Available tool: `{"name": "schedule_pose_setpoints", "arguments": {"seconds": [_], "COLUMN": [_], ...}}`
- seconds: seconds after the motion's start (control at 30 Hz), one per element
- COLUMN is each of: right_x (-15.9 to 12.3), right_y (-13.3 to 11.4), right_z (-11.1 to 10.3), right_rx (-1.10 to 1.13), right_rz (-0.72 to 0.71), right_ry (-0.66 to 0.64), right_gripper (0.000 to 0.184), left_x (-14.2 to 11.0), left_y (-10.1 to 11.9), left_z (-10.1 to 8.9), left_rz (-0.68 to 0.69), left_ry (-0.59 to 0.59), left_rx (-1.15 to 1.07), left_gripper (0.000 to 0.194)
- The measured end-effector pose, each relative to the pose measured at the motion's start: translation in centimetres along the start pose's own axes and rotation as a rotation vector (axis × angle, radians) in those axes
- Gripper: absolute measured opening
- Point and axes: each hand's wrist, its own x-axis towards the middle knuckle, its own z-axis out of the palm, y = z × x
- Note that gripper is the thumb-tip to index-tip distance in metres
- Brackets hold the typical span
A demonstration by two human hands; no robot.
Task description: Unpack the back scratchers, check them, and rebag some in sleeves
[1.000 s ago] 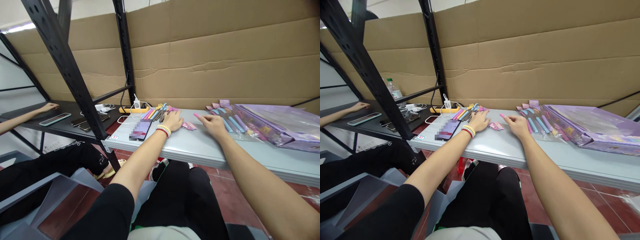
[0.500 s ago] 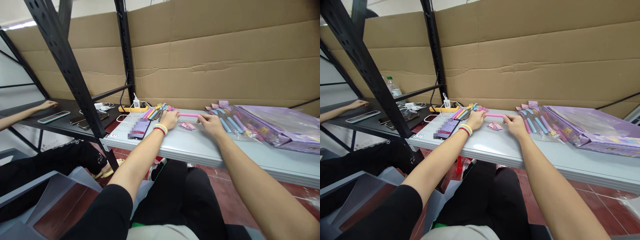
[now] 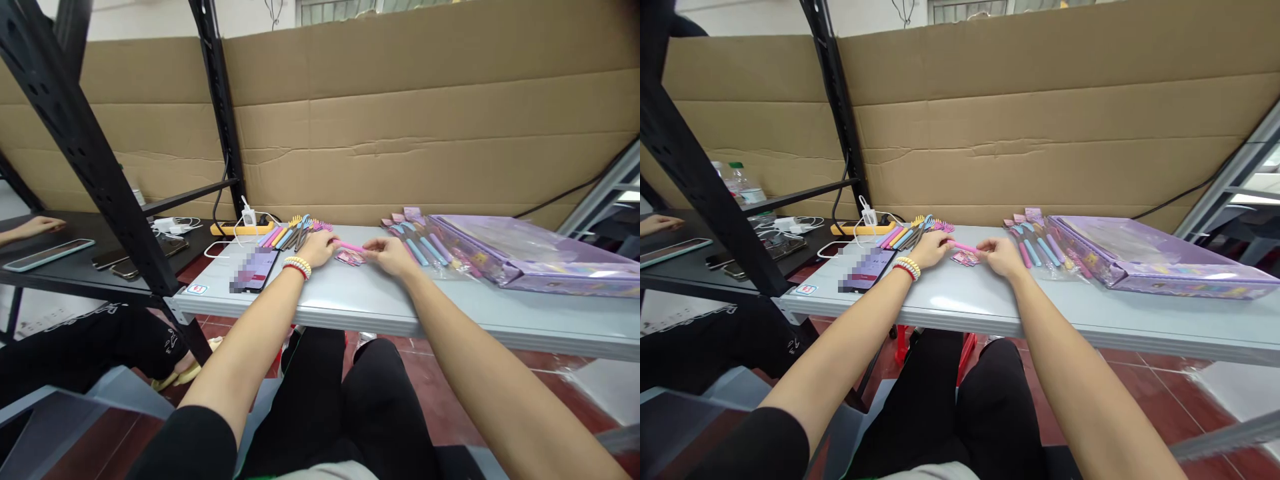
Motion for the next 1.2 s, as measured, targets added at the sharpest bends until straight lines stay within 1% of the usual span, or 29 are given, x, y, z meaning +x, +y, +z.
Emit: {"name": "schedule_pose_setpoints", "arguments": {"seconds": [0.1,0.17,0.23,0.33,0.4,0.43,0.47,0.5,0.57,0.6,0.67,0.73,0.8,0.83,0.87,0.9,0.97,1.0,1.03,1.1,1.2], "right_x": [-0.2,-0.3,-0.3,-0.1,0.0,0.0,0.0,-0.1,-0.3,-0.5,-0.8,-1.0,-1.0,-0.9,-0.9,-0.7,-0.5,-0.4,-0.3,-0.3,-0.5], "right_y": [0.0,-0.2,-0.4,-0.3,-0.2,-0.2,-0.3,-0.4,-0.8,-1.1,-1.6,-2.0,-2.2,-2.2,-2.2,-2.1,-1.8,-1.7,-1.5,-1.3,-1.3], "right_z": [0.2,0.2,0.1,-0.3,-0.4,-0.4,-0.3,-0.1,0.4,0.7,1.3,1.7,2.0,2.0,2.0,1.9,1.6,1.4,1.2,1.0,0.8], "right_rx": [-0.175,-0.316,-0.42,-0.506,-0.519,-0.515,-0.505,-0.49,-0.44,-0.407,-0.341,-0.295,-0.276,-0.273,-0.271,-0.273,-0.28,-0.289,-0.304,-0.34,-0.372], "right_rz": [-0.026,-0.065,-0.047,0.081,0.143,0.134,0.095,0.031,-0.128,-0.203,-0.309,-0.359,-0.362,-0.346,-0.325,-0.301,-0.247,-0.222,-0.201,-0.166,-0.135], "right_ry": [-0.055,-0.047,0.007,0.14,0.198,0.212,0.215,0.206,0.148,0.109,0.056,0.052,0.076,0.096,0.117,0.141,0.176,0.181,0.176,0.141,0.079], "right_gripper": [0.027,0.022,0.02,0.019,0.02,0.02,0.021,0.021,0.021,0.021,0.022,0.026,0.03,0.033,0.034,0.036,0.037,0.037,0.036,0.035,0.033], "left_x": [0.1,0.2,0.2,0.3,0.2,0.2,0.2,0.1,0.1,0.2,0.4,0.9,1.3,1.5,1.7,1.7,1.5,1.3,1.0,0.4,-0.4], "left_y": [0.2,0.2,0.0,-0.4,-0.5,-0.5,-0.3,-0.1,0.5,0.9,1.6,2.2,2.4,2.3,2.0,1.5,0.3,-0.4,-1.1,-2.5,-4.1], "left_z": [0.1,0.3,0.5,0.5,0.4,0.3,0.2,0.1,0.1,0.2,0.5,0.8,0.9,0.7,0.5,0.1,-1.0,-1.5,-2.1,-2.8,-3.0], "left_rz": [-0.018,-0.036,-0.056,-0.155,-0.262,-0.293,-0.294,-0.264,-0.144,-0.085,-0.013,-0.01,-0.093,-0.16,-0.231,-0.298,-0.416,-0.476,-0.544,-0.691,-0.853], "left_ry": [0.032,0.063,0.101,0.13,0.141,0.141,0.132,0.11,0.034,-0.004,-0.031,-0.017,0.028,0.071,0.137,0.223,0.396,0.447,0.468,0.455,0.453], "left_rx": [-0.043,-0.07,-0.083,-0.042,-0.01,-0.014,-0.037,-0.077,-0.2,-0.279,-0.477,-0.668,-0.766,-0.754,-0.696,-0.592,-0.288,-0.127,0.016,0.217,0.371], "left_gripper": [0.025,0.03,0.034,0.036,0.03,0.024,0.021,0.025,0.041,0.043,0.033,0.022,0.022,0.024,0.026,0.028,0.031,0.031,0.031,0.03,0.026]}}
